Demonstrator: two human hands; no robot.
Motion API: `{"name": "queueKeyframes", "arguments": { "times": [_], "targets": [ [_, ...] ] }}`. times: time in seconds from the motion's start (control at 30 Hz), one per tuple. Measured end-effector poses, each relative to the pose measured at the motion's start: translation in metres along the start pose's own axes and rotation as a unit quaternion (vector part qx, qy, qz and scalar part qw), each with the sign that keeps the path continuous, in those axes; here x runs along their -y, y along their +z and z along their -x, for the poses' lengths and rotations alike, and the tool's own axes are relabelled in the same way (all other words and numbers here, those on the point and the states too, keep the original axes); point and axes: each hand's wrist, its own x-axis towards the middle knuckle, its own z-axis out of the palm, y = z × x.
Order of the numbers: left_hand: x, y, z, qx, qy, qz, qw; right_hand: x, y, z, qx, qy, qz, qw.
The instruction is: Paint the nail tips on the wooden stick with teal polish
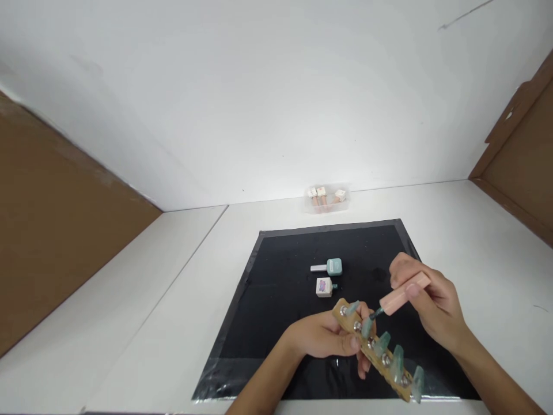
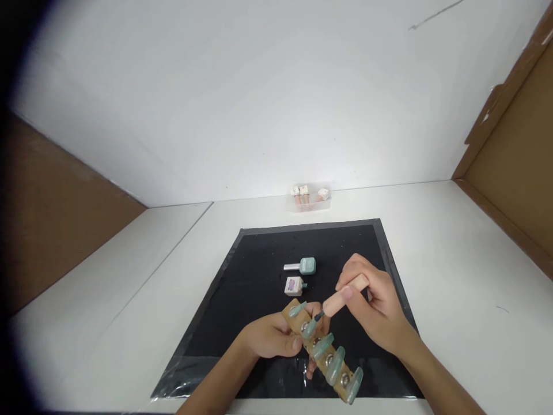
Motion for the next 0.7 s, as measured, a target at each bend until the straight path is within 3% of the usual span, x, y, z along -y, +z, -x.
{"name": "queueKeyframes", "arguments": {
  "times": [0.17, 0.33, 0.5, 0.7],
  "targets": [
    [0.0011, -0.0021, 0.0009, 0.016, -0.002, -0.012, 1.0, -0.0003, 0.0002, 0.0017, 0.045, -0.004, -0.013, 0.999],
    [0.0006, -0.0019, 0.0013, -0.005, -0.012, -0.017, 1.0, 0.0003, -0.0012, 0.001, -0.014, 0.004, -0.005, 1.0],
    [-0.0011, -0.001, 0.0017, -0.01, -0.032, -0.024, 0.999, 0.0017, 0.0008, -0.0017, 0.048, -0.007, -0.018, 0.999],
    [0.0006, -0.0012, 0.0011, -0.007, -0.01, -0.011, 1.0, -0.0023, -0.0037, -0.0011, -0.018, -0.002, 0.033, 0.999]
  ]
}}
